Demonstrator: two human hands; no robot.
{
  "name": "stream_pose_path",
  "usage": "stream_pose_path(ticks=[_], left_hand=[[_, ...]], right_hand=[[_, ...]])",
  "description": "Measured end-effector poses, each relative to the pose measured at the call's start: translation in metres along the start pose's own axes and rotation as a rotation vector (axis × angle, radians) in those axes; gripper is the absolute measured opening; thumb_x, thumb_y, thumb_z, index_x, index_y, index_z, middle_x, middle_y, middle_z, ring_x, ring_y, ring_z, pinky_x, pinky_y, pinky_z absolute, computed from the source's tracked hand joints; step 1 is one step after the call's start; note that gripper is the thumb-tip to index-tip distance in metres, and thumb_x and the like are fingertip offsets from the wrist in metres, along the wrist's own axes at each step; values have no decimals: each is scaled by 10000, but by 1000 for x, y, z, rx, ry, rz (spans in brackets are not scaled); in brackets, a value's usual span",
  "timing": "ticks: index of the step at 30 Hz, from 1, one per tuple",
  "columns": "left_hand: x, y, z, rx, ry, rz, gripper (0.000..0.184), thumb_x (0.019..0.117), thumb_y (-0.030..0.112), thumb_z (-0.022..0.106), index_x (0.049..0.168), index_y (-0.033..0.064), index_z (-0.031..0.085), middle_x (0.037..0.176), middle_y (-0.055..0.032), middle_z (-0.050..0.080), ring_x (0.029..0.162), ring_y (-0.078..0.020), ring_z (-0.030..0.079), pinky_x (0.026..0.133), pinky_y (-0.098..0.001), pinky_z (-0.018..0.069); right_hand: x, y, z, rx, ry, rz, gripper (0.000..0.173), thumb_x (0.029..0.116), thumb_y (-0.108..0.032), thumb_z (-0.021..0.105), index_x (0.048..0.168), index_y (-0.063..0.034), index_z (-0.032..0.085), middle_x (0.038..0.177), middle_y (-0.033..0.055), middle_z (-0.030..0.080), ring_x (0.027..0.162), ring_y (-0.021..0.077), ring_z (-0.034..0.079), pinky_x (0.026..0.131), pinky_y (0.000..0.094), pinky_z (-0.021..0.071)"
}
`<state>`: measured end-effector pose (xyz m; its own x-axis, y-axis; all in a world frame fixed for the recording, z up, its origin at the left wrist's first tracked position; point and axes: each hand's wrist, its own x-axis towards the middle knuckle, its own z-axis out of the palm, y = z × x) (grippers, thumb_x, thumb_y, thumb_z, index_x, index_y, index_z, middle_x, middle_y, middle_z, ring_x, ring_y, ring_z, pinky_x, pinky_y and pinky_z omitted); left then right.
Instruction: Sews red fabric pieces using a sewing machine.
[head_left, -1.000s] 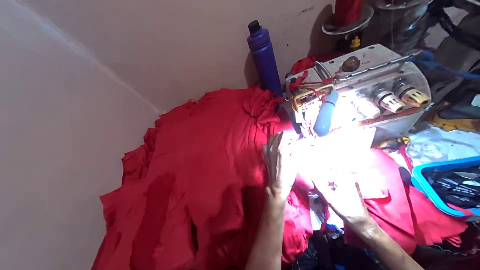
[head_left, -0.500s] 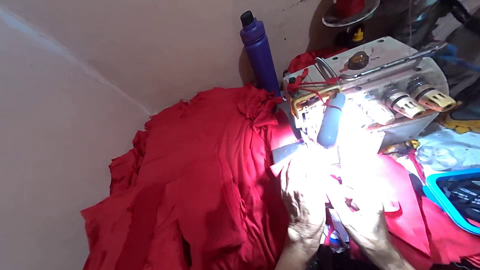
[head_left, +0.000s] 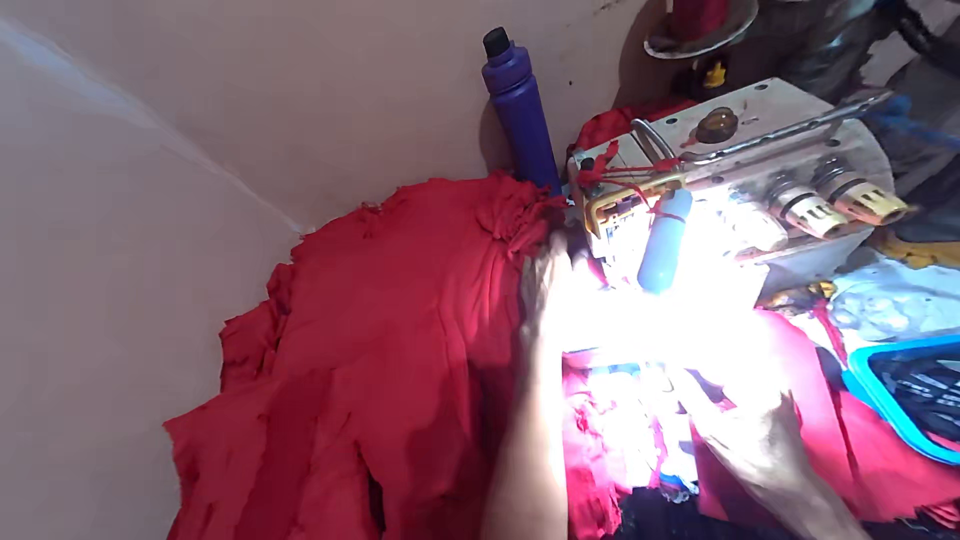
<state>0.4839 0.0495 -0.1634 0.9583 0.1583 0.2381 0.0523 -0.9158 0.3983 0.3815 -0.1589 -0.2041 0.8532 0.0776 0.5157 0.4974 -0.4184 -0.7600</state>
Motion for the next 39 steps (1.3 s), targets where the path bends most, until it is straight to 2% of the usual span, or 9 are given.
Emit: stream_pose_path(ticks=[3,7,12,16,21,24,30,35,39], left_hand=[[34,-17,-5,-327,26,4,385,1076,198,481,1396,-13,525,1307,-200,630,1223,-265,609,1066,-462,461],[-1,-25,-16,-731,193,16,342,1072,129,440,1320,-58,583,1326,-187,627,1240,-201,593,1078,-362,459],[-129,25,0,-420,530,72,194,973,119,629,1082,-30,686,1010,-132,701,897,-146,666,801,-289,548],[-185,64,39,-485,364,319,132,825,57,727,920,-19,777,920,-145,752,909,-196,716,890,-314,546],[-171,95,66,-420,270,459,271,840,204,772,1058,43,783,1009,-135,744,909,-254,707,823,-404,555],[-162,98,74,-406,188,428,134,880,88,724,986,54,799,1033,-154,732,964,-287,708,864,-442,564],[-165,106,26,-389,146,478,186,932,77,619,974,44,797,1007,-164,724,943,-224,707,846,-338,573],[-170,113,-42,-170,335,537,195,943,62,591,959,-1,775,861,-176,688,793,-209,651,732,-267,523],[-159,88,-71,-276,415,497,280,1010,90,520,979,-130,690,693,-87,587,579,42,443,570,-91,372]], right_hand=[[-21,5,-28,-15,14,-37,253,961,-214,597,1002,-66,799,926,54,765,815,48,696,750,213,555],[-56,10,-77,-78,26,-19,269,968,-178,563,1013,-22,777,878,67,760,768,-15,675,738,125,527],[-82,22,-104,-118,68,39,283,968,-170,546,1015,-9,775,903,99,755,808,-3,671,759,118,508],[-83,7,-101,-148,58,74,251,970,-115,579,1012,23,785,960,195,752,914,194,717,850,250,536],[-88,25,-89,-229,117,-18,283,968,-222,574,1010,-45,790,979,142,734,951,206,684,853,291,526],[-84,25,-84,-241,97,19,303,960,-278,600,1055,-57,784,1020,144,719,977,261,676,858,381,540],[-78,28,-77,-316,77,19,484,856,-270,720,1253,6,703,1199,230,667,1116,404,643,931,508,541],[-83,28,-84,-263,10,-117,211,905,-274,656,884,-109,786,1133,156,702,1058,348,657,859,485,548],[-96,24,-104,59,-175,-236,256,1005,-284,589,886,-116,740,991,50,733,962,179,657,855,336,488]])
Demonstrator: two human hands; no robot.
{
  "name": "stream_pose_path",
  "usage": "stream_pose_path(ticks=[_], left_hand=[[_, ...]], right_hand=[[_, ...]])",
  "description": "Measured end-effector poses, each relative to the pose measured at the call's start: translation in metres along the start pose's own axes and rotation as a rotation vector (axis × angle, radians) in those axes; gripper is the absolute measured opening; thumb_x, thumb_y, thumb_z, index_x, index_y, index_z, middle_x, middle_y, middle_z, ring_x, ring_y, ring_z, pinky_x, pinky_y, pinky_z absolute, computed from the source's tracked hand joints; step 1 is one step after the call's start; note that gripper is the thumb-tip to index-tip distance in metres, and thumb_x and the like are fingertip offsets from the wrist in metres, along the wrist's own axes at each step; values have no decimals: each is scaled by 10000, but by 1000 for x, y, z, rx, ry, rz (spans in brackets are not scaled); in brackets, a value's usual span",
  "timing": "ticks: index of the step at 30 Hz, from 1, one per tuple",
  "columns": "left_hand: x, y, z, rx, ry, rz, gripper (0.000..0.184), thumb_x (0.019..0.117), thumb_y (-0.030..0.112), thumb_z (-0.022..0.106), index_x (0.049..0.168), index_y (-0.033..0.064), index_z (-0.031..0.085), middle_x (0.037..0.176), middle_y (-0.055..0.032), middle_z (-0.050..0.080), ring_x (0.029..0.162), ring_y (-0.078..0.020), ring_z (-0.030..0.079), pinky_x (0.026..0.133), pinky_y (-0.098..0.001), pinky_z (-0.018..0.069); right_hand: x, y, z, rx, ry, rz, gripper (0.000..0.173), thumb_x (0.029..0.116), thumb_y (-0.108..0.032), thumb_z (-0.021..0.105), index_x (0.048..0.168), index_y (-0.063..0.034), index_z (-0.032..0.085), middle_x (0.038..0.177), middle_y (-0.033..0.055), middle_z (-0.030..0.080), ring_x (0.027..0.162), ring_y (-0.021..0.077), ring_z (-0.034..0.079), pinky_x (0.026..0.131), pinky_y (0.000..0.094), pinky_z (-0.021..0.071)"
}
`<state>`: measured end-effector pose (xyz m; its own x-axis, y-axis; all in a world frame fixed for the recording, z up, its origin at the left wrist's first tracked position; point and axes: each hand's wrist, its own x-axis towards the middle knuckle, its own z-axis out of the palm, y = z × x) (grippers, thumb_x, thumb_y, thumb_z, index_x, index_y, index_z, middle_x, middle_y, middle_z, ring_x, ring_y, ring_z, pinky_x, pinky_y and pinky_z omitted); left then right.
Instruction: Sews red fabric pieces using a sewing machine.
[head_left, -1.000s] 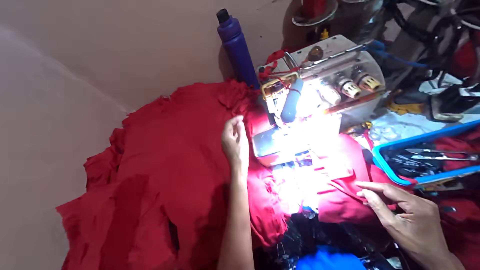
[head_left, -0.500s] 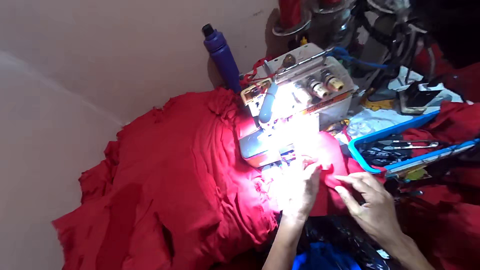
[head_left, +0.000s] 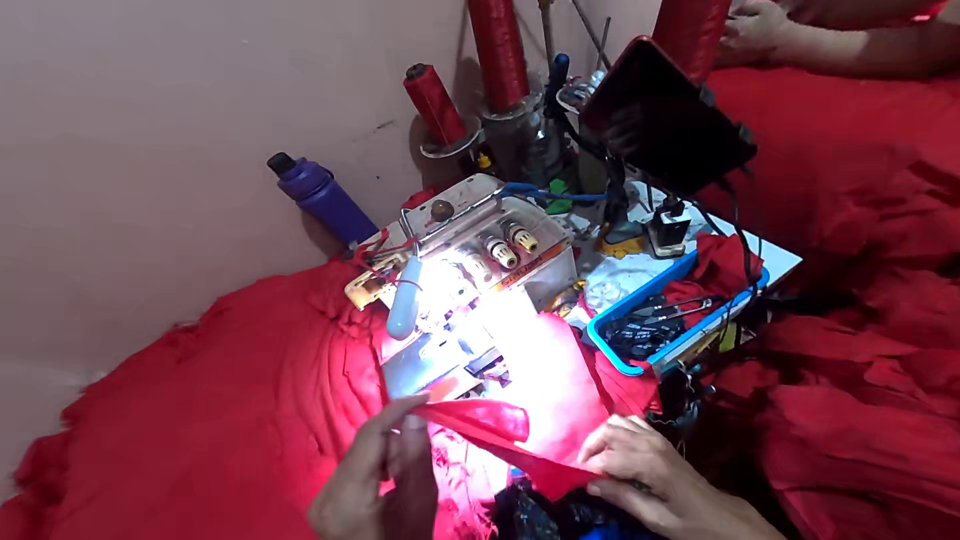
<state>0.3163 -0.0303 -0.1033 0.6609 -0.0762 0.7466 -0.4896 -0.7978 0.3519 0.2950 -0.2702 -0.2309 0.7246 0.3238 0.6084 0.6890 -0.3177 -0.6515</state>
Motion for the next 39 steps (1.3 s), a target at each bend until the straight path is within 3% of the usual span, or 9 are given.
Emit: stream_pose_path(ticks=[3,7,12,14,17,20,24,35,39], left_hand=[[4,-22,10,-190,37,-203,233,987,52,528,1017,-140,655,749,27,599,596,146,441,563,-40,385],[-3,-32,46,-502,78,-507,112,1013,21,512,1051,-40,599,734,110,655,579,51,627,554,-143,563],[-35,-40,69,-558,214,-795,168,1018,5,499,1049,-77,642,803,41,655,686,34,634,660,-153,554],[-56,-44,70,-561,190,-717,228,996,-2,470,1054,-103,666,907,-23,706,788,6,657,746,-173,557],[-70,-27,69,-548,156,-526,107,906,-52,630,989,-99,678,911,-42,729,837,-17,695,788,-192,592],[-72,-5,59,-640,106,-454,215,839,-77,669,1050,-116,674,993,-58,742,954,-33,700,882,-208,580],[-75,3,40,-781,91,-465,216,889,-66,628,1103,-42,637,1021,55,738,964,16,680,872,-182,566],[-86,-3,15,-760,27,-465,233,973,-4,555,1156,-141,604,1097,-44,711,1008,19,652,910,-170,541],[-92,-6,13,-785,51,-453,301,945,116,681,1164,-84,631,1082,2,732,1013,10,670,917,-190,556]], right_hand=[[1,-4,-13,241,148,4,227,1023,-246,608,951,-57,712,929,27,725,953,48,658,899,202,501],[15,-18,-30,375,417,13,100,976,-224,697,1045,-168,741,988,-105,733,975,-34,662,873,150,545],[-1,-14,-16,218,33,-129,188,1036,-270,596,1003,-170,752,981,-22,736,1062,104,644,989,265,457],[-10,-9,-4,41,-182,-166,283,1071,-279,481,1016,-197,746,992,-16,744,1037,146,648,950,319,444],[1,-16,11,-8,-275,-188,325,1084,-259,442,998,-144,733,952,29,732,942,193,670,856,346,496],[33,-27,23,73,-153,-147,317,1084,-246,450,1007,-100,720,894,45,704,852,135,658,778,274,509],[67,-42,38,292,46,6,200,998,-125,582,970,23,715,790,40,707,731,-47,622,726,93,495],[74,-48,65,307,81,126,195,950,-207,667,905,-18,680,736,-55,669,665,-111,575,645,66,485],[73,-50,73,339,90,189,197,941,-231,681,948,-36,654,694,-99,628,611,-110,542,588,72,467]])
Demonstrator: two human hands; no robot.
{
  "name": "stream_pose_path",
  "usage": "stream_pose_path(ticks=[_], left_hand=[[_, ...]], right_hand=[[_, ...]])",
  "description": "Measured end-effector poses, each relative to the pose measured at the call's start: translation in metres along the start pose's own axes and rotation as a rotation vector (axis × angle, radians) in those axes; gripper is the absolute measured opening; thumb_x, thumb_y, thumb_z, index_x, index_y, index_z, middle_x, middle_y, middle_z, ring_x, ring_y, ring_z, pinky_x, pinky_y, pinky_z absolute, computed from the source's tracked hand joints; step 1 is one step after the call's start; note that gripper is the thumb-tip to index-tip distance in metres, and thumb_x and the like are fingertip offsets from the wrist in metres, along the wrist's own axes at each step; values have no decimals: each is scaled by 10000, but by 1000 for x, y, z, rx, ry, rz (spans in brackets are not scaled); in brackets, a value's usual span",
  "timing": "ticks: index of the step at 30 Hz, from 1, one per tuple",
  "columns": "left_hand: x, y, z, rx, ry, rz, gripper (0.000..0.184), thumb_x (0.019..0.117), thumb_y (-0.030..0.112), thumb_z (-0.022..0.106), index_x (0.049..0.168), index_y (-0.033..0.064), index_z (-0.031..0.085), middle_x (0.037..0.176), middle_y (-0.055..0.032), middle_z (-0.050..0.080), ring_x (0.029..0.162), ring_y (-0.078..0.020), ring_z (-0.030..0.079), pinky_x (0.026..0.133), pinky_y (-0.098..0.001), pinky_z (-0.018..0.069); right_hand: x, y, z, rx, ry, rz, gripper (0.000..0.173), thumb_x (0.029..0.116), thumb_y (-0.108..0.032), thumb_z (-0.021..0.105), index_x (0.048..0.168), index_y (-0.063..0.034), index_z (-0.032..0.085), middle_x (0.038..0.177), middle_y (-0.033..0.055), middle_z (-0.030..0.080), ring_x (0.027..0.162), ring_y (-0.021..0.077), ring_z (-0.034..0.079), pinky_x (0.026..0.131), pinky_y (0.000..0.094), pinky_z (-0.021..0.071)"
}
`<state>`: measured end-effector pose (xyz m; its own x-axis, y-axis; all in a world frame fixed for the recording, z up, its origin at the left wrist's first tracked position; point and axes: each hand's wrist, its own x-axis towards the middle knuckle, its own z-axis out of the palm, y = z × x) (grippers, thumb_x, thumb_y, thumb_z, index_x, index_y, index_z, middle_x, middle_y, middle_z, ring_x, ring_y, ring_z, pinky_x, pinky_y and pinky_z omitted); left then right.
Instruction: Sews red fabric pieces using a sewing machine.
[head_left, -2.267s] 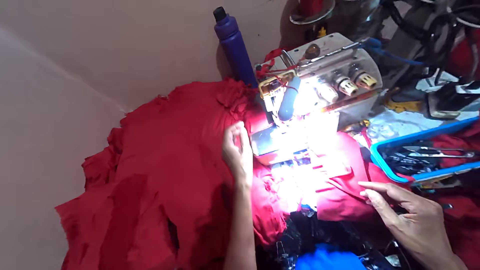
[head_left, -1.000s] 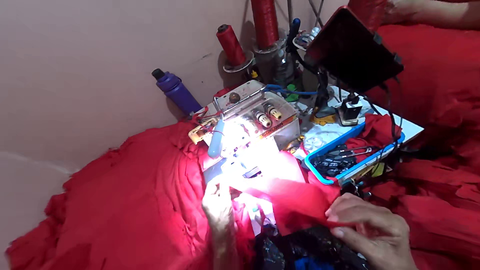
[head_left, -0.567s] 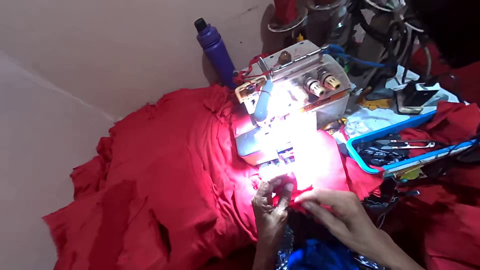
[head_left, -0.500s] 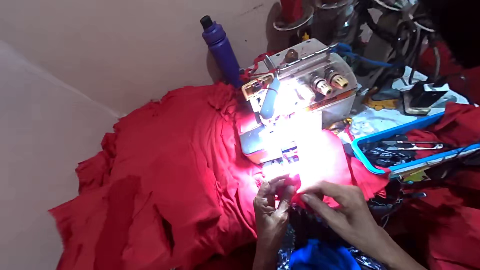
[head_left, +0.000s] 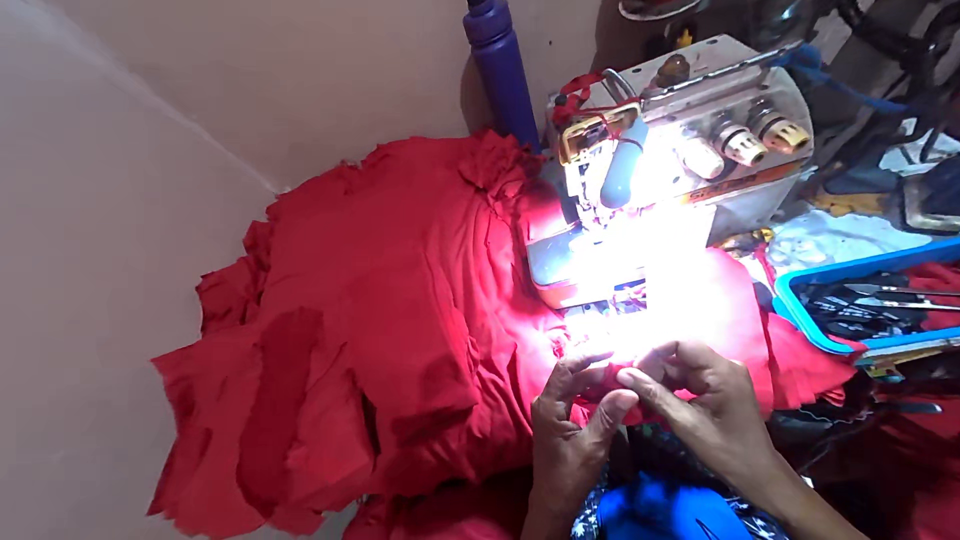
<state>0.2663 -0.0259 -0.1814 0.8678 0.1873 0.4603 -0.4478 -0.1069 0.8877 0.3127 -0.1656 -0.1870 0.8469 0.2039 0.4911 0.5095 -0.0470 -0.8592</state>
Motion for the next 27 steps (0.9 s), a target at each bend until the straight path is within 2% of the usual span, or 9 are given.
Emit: stream_pose_path(ticks=[3,6,11,13,18,21,23,25,27], left_hand=[[3,4,-9,23,-32,40,210,947,4,632,1133,-91,648,1055,-8,743,986,-6,688,904,-201,569],[12,19,-25,99,-106,89,172,983,58,616,1119,-29,676,1036,30,750,957,16,686,881,-191,572],[23,40,-45,202,-142,164,183,1010,145,615,1136,35,688,1071,76,745,986,41,677,893,-165,564],[25,43,-48,210,-131,175,174,1011,151,615,1136,59,694,1083,94,743,1000,40,677,901,-167,563],[33,43,-53,222,-96,210,164,1014,172,620,1143,108,697,1086,107,745,998,19,691,899,-182,575],[50,43,-52,272,-59,277,142,996,184,652,1122,161,713,1048,146,733,939,49,680,849,-163,577],[70,38,-48,323,-42,310,154,973,154,676,1120,117,701,1004,135,736,894,62,671,801,-156,570],[94,24,-40,320,-23,318,197,923,46,703,1115,17,676,967,68,752,868,31,689,780,-174,576],[117,0,-32,294,-10,286,226,898,-9,714,1119,-27,669,992,-10,741,893,-15,694,798,-193,577]], right_hand=[[-1,-4,-1,120,-129,46,214,968,-185,634,1104,-21,613,712,-122,638,617,-117,544,586,70,463],[0,-6,-8,280,-337,57,275,956,-117,624,1193,22,617,734,-134,625,639,-137,499,591,50,419],[-2,-4,-11,306,-441,28,143,943,-136,644,1009,-11,668,683,-145,542,632,-154,444,579,29,369],[-3,-3,-10,319,-450,36,144,946,-140,654,983,-3,677,693,-132,572,641,-150,469,588,31,389],[-3,-2,-8,295,-382,20,140,947,-154,667,918,-20,697,720,-107,636,671,-145,531,623,38,443],[1,-3,-4,229,-285,5,168,935,-209,691,911,-46,719,756,-94,681,691,-132,573,637,55,478],[10,-4,0,124,-182,-11,184,910,-241,701,883,-63,741,816,-65,705,726,-123,599,641,55,493],[22,1,5,54,-71,-7,190,877,-233,726,885,-45,754,861,-29,713,731,-108,612,638,66,505],[35,16,11,54,39,41,148,833,-176,766,876,-38,731,837,-45,678,680,-100,590,607,68,504]])
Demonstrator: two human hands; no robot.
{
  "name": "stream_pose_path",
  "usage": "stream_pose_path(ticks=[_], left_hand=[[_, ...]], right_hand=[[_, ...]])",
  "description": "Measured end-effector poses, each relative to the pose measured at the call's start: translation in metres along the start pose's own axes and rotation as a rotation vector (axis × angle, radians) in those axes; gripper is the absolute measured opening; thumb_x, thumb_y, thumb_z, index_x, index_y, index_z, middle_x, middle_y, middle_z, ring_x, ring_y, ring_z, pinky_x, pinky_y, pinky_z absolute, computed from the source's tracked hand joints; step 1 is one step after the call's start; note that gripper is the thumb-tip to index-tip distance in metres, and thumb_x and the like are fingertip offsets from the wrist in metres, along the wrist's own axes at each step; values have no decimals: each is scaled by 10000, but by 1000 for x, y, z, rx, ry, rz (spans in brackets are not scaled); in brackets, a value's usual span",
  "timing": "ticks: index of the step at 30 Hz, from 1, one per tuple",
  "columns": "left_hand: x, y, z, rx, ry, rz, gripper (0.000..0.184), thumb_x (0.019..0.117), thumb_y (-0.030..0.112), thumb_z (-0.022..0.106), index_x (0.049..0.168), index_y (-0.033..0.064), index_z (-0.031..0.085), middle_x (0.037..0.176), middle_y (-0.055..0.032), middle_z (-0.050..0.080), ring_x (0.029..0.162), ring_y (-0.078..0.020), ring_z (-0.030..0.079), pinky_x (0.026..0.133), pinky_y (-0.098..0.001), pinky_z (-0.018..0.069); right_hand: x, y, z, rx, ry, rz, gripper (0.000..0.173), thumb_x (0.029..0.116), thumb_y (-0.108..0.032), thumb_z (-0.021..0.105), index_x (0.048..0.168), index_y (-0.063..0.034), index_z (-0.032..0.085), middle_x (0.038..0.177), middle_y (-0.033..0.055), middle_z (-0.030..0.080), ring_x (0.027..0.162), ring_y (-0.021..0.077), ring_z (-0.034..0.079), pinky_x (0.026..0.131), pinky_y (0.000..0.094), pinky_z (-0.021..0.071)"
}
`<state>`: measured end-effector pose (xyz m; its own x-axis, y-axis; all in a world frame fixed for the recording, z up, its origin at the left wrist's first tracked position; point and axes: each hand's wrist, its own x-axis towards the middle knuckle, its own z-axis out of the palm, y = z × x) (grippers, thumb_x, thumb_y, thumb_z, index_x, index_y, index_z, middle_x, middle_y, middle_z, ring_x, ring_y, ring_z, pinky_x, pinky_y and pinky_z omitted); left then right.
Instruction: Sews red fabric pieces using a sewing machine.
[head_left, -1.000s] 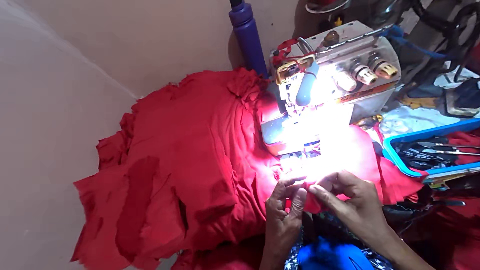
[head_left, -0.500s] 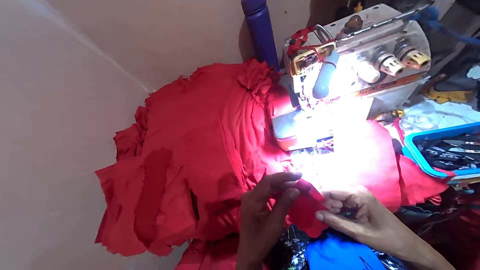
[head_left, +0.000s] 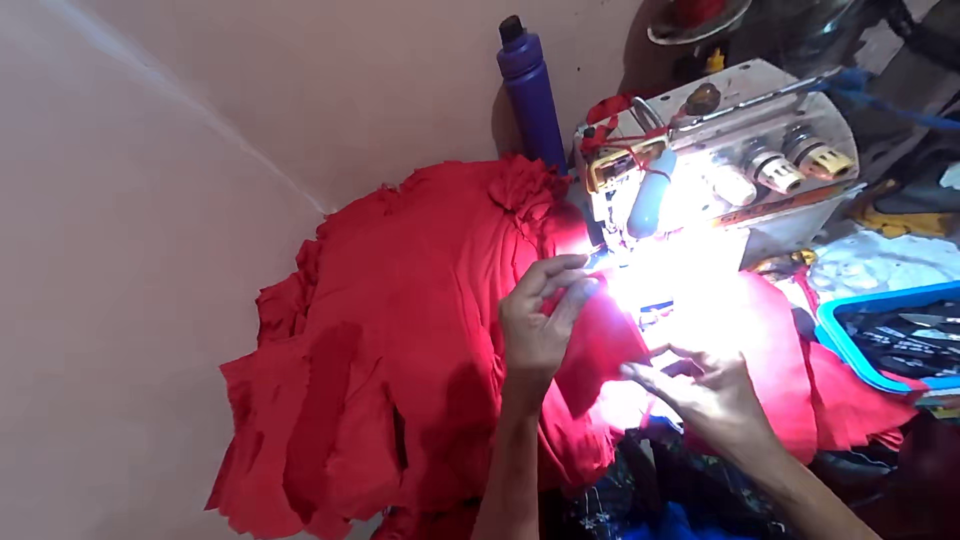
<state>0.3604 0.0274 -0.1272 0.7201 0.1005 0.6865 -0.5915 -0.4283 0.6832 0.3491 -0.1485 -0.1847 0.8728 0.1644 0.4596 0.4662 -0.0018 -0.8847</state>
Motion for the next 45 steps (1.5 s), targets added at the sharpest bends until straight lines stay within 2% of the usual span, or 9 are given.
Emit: stream_pose_path(ticks=[8,14,18,23,27,31,35,41,45], left_hand=[[14,-52,41,519,-41,-152,137,906,73,716,1034,30,739,935,-135,713,872,-273,666,806,-485,507],[-14,-32,59,875,9,63,97,878,110,706,824,36,739,874,-131,697,861,-303,656,756,-469,461],[-40,-22,74,965,38,49,142,888,131,693,946,107,820,995,-93,769,984,-284,705,938,-493,473],[-29,-25,78,918,19,-68,221,895,99,671,1076,61,791,1108,-120,758,1083,-303,700,1011,-479,483],[-20,-26,73,870,-51,-142,250,915,100,655,1133,42,764,1225,-142,718,1193,-323,652,1058,-483,465],[10,-34,52,777,-292,-330,517,948,229,692,1408,16,585,1402,-207,602,1313,-365,558,1110,-580,380],[52,-57,40,802,-333,-344,296,1024,202,601,1278,52,619,1139,-206,689,1028,-391,675,873,-605,510],[87,-117,4,376,-280,-467,406,1097,182,398,1440,4,520,1419,-203,579,1331,-293,546,1122,-472,405],[54,-100,-9,154,-45,-361,366,1078,118,409,1323,-88,586,1342,-228,617,1265,-236,597,1100,-359,459]], right_hand=[[21,38,11,-28,55,247,165,847,-139,770,886,0,690,716,-40,650,624,-24,622,625,160,552],[-3,38,7,-165,84,147,294,874,-208,723,1014,50,715,874,65,711,750,9,647,688,173,542],[-12,39,2,-109,149,99,239,890,-203,714,925,33,729,978,72,725,810,-26,659,725,130,550],[8,41,4,-140,212,87,244,881,-167,711,976,57,698,758,-15,660,653,-65,598,628,107,519],[20,46,5,-63,223,-8,193,920,-61,660,1044,75,716,886,38,737,701,-32,683,650,134,593],[32,47,-1,-294,216,-107,179,919,-117,658,949,22,766,844,92,737,722,39,678,698,188,566],[18,39,-13,-435,165,-157,200,920,-165,647,921,-23,787,828,100,741,725,93,684,696,212,556],[-57,33,-56,-593,-41,-248,229,956,-191,598,937,-71,793,831,86,751,759,153,685,683,261,519],[-92,48,-73,-861,-114,-406,243,999,-320,580,1006,-158,761,925,108,722,897,289,664,763,371,505]])
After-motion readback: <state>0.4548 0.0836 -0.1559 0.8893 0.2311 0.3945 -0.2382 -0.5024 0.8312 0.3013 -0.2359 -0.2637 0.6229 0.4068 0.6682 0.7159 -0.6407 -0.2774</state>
